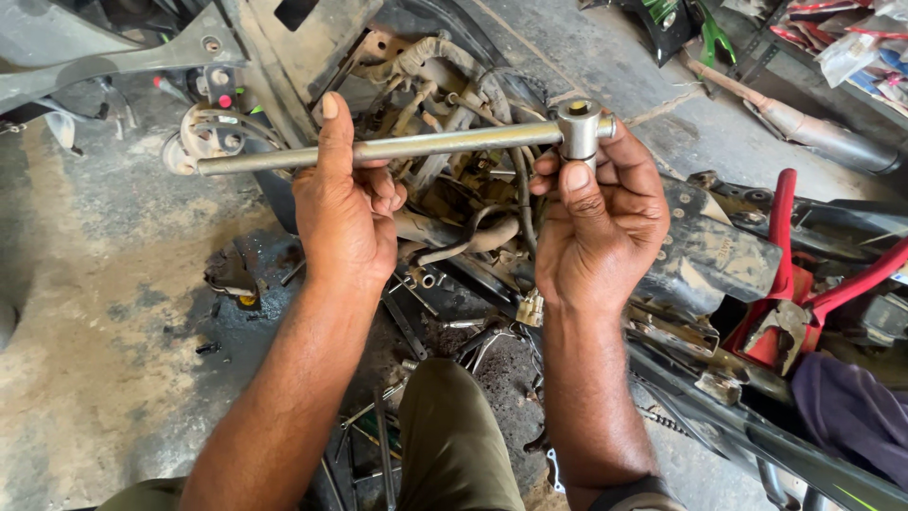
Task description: The person works under a motorcycle, using a socket wrench to loosen and remove bolts from the engine area. They manipulate hoses and engine components, then wipe a part with a purple cloth.
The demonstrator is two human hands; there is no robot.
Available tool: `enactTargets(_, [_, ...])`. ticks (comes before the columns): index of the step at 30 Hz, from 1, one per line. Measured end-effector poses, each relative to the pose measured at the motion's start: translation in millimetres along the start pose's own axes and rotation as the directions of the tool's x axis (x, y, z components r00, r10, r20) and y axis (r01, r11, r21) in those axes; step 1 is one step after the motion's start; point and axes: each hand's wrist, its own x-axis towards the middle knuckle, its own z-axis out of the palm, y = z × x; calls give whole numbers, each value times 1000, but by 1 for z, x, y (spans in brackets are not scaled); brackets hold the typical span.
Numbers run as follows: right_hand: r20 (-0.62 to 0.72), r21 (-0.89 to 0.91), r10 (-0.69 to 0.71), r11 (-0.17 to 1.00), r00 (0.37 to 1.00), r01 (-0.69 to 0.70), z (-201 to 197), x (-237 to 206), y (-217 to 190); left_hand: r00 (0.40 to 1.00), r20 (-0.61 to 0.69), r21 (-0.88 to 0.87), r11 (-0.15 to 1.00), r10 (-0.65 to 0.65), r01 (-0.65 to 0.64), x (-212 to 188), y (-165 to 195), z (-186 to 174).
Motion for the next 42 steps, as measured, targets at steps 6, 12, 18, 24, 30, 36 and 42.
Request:
enactTargets(6, [54,15,-24,1000,998,23,5,-7,7,1000,11,-27,1000,10,-10,12,6,-11])
enactTargets(12, [124,67,-68,996,990,60,5,-16,8,985,166,-162,984,-45,72,22,16,-18])
enactTargets(18, [213,22,-163,987,963,162,-5,-16,9,881,433,-248,965,191,-87,23,24,-27])
enactTargets(24, [260,-5,-233,970,937,242,-16,-16,15,785,557,-274,952,271,-135,25,24,-40])
enactTargets(30, [272,-51,-250,960,929,274,-15,-12,18,798,544,-286,951,259,-115,25,26,-39])
enactTargets(36, [187,-75,-174,979,967,191,-16,14,19,786,540,-116,952,301,-284,12,50,-14])
enactTargets(42, [-58,-130,83,987,995,-90,-8,23,17,697,629,301,719,344,-627,-4,79,39])
